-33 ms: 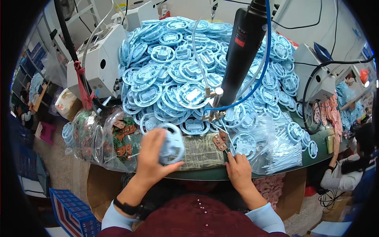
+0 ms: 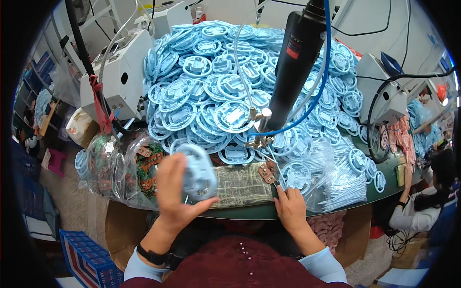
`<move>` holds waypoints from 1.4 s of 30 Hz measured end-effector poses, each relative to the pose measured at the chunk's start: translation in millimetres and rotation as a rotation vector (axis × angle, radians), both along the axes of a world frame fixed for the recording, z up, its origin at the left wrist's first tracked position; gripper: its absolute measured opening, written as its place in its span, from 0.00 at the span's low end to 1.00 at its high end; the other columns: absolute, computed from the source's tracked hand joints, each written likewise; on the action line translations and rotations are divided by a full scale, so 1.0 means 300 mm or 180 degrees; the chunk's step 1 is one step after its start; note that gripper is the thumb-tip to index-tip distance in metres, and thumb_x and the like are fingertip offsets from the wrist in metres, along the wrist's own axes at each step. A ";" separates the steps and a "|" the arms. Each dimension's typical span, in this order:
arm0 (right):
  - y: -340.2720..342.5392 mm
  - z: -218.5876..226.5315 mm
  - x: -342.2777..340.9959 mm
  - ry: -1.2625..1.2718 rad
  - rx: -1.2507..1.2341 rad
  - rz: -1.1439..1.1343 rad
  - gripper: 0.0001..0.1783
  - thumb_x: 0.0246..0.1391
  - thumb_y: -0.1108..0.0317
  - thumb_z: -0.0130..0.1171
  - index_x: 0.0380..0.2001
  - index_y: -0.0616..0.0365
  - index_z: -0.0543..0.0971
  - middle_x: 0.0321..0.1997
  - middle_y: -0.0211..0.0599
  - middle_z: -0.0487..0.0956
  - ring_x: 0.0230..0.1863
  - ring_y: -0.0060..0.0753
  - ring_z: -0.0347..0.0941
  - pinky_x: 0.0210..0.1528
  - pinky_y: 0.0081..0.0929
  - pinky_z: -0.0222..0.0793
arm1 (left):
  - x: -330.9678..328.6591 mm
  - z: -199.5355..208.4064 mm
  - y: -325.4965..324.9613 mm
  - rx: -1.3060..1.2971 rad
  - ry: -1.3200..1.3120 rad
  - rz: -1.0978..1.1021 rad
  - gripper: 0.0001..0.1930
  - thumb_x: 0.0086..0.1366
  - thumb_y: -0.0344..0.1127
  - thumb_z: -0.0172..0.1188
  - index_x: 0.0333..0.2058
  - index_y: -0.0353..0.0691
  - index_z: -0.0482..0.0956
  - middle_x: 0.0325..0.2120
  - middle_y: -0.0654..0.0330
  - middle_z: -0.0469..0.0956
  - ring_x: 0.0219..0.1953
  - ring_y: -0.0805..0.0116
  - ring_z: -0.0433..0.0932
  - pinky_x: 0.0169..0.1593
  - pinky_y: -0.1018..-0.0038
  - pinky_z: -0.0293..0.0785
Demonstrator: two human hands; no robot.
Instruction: Assembling plastic toy steering wheels using an electric screwdriver.
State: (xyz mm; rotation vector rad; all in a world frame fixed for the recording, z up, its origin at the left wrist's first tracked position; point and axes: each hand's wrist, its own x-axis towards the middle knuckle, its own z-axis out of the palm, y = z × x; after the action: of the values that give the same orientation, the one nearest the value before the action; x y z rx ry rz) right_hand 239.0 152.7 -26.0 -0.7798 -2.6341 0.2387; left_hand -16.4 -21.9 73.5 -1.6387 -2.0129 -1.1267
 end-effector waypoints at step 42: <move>0.128 0.727 -0.513 0.3823 -0.0035 0.0980 0.50 0.47 0.82 0.62 0.69 0.58 0.47 0.41 0.47 0.74 0.27 0.29 0.78 0.25 0.22 0.78 | -0.017 -0.095 0.056 0.0710 -0.0711 -0.0520 0.17 0.56 0.26 0.66 0.45 0.34 0.76 0.44 0.49 0.77 0.48 0.52 0.76 0.54 0.63 0.70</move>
State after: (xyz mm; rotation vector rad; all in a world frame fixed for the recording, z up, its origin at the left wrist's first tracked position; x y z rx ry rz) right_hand 85.0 191.0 192.2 -0.0989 -1.5675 0.5812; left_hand -21.5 -5.0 44.9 -1.6473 -1.8225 -1.5939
